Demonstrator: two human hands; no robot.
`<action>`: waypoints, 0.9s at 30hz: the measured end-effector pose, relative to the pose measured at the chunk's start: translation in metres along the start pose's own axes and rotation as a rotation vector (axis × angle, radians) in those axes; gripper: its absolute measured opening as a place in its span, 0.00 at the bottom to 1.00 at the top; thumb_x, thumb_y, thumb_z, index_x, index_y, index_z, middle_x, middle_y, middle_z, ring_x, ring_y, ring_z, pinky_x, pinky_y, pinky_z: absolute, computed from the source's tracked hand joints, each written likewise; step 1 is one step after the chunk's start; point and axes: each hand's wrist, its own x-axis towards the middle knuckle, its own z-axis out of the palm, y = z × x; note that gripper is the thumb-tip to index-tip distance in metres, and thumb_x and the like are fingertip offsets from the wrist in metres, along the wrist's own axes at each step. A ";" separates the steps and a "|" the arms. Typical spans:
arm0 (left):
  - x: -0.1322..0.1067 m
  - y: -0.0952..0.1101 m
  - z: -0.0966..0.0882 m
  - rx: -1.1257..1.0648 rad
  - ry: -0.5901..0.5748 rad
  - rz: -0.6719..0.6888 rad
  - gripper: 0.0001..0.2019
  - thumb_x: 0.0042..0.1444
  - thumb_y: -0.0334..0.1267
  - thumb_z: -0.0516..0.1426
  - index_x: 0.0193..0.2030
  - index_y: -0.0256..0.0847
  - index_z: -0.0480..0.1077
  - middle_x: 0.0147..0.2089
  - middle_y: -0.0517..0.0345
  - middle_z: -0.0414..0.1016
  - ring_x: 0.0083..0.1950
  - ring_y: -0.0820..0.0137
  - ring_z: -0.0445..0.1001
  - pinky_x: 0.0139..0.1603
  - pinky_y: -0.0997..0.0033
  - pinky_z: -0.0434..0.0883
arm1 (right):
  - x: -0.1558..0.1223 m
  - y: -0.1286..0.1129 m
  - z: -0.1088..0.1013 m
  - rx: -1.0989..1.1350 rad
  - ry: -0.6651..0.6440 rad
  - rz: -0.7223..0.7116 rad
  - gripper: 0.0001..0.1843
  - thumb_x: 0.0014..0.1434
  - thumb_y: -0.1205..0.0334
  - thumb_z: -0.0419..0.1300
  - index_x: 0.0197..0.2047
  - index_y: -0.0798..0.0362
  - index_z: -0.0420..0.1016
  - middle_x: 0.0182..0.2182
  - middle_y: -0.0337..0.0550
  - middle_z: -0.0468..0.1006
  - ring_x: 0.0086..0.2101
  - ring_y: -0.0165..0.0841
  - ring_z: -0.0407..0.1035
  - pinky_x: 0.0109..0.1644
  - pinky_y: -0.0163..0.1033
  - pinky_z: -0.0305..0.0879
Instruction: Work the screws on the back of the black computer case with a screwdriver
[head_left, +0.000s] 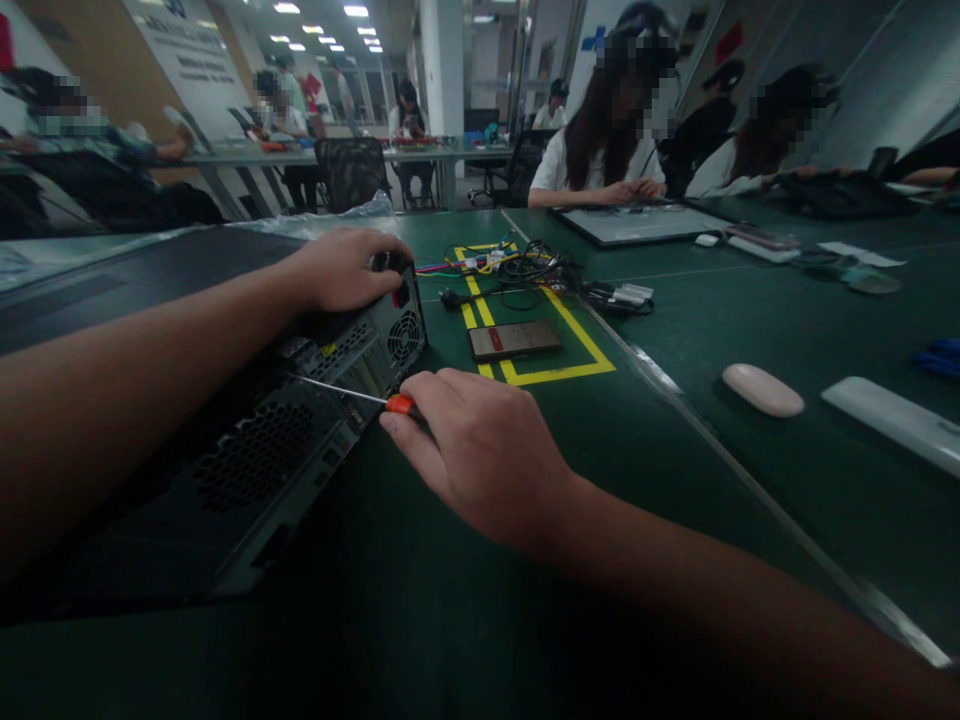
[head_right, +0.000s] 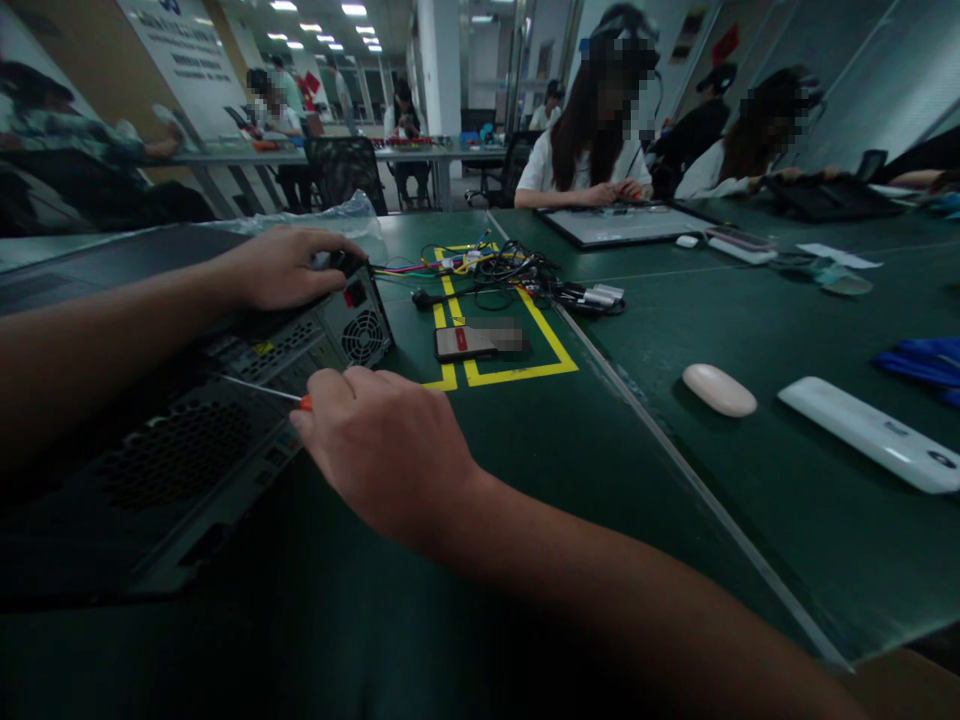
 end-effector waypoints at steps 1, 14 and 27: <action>0.000 0.001 0.000 -0.002 0.000 0.002 0.37 0.68 0.49 0.50 0.75 0.30 0.78 0.67 0.33 0.83 0.64 0.47 0.80 0.72 0.47 0.72 | 0.000 0.000 0.000 0.010 -0.002 0.005 0.13 0.85 0.54 0.61 0.50 0.54 0.79 0.41 0.45 0.85 0.41 0.37 0.79 0.37 0.40 0.57; 0.006 -0.010 0.004 -0.041 0.015 0.002 0.35 0.63 0.49 0.57 0.74 0.41 0.80 0.66 0.42 0.85 0.68 0.41 0.80 0.75 0.40 0.72 | -0.002 0.003 0.004 0.026 0.017 -0.070 0.11 0.84 0.65 0.57 0.62 0.52 0.79 0.42 0.41 0.82 0.37 0.34 0.74 0.36 0.40 0.53; 0.006 -0.012 0.007 -0.068 0.042 -0.011 0.34 0.62 0.51 0.57 0.73 0.44 0.82 0.67 0.44 0.86 0.67 0.42 0.80 0.74 0.42 0.73 | -0.003 0.003 0.002 0.014 0.010 -0.069 0.12 0.85 0.65 0.56 0.63 0.51 0.78 0.42 0.42 0.82 0.39 0.35 0.75 0.38 0.39 0.56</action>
